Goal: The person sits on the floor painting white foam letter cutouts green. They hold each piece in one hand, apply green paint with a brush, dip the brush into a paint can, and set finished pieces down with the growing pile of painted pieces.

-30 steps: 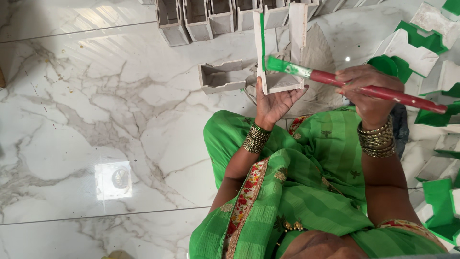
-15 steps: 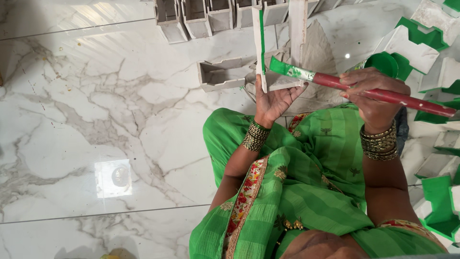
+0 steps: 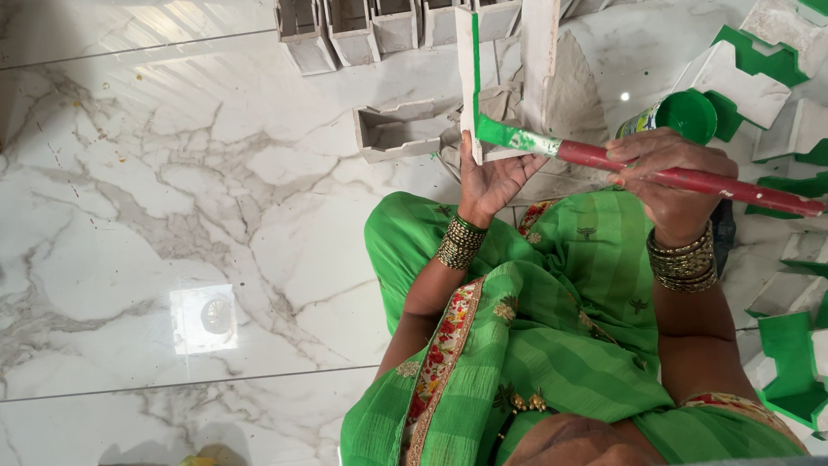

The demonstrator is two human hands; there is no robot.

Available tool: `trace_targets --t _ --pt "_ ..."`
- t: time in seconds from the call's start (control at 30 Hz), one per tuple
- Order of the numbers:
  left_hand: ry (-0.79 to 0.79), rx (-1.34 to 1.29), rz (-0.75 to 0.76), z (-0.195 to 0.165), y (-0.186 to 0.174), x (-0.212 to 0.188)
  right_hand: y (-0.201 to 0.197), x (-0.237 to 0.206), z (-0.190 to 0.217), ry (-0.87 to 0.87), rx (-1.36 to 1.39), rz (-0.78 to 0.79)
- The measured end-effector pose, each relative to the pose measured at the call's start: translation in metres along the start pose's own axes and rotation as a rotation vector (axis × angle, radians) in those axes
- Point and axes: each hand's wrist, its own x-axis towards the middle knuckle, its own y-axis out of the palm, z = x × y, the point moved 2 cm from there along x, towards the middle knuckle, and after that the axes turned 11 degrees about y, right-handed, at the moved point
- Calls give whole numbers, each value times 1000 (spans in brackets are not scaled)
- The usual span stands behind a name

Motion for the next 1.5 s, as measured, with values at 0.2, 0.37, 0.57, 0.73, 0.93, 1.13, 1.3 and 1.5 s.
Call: trace_targets --t 0.2,0.37,0.57,0.73,0.93,1.13,1.3,1.5 --pt "15 21 -46 -4 -10 0 -1 -10 -20 207 72 18" --pt "19 30 44 -11 -29 2 -13 -22 -30 149 228 -56" --pt "-6 -58 148 -14 -68 7 -6 -31 -51 295 310 1" --pt "13 59 62 -16 -81 10 -10 -31 -49 240 281 -55" --pt "0 92 81 -17 -75 10 -1 -28 -55 272 322 -1" --pt "5 116 22 -22 -75 12 -4 -24 -54 250 247 -28" --pt "-11 78 94 -21 -78 13 5 -17 -48 256 198 -43" --pt "15 103 -8 -23 -87 15 3 -19 -38 288 237 -53"
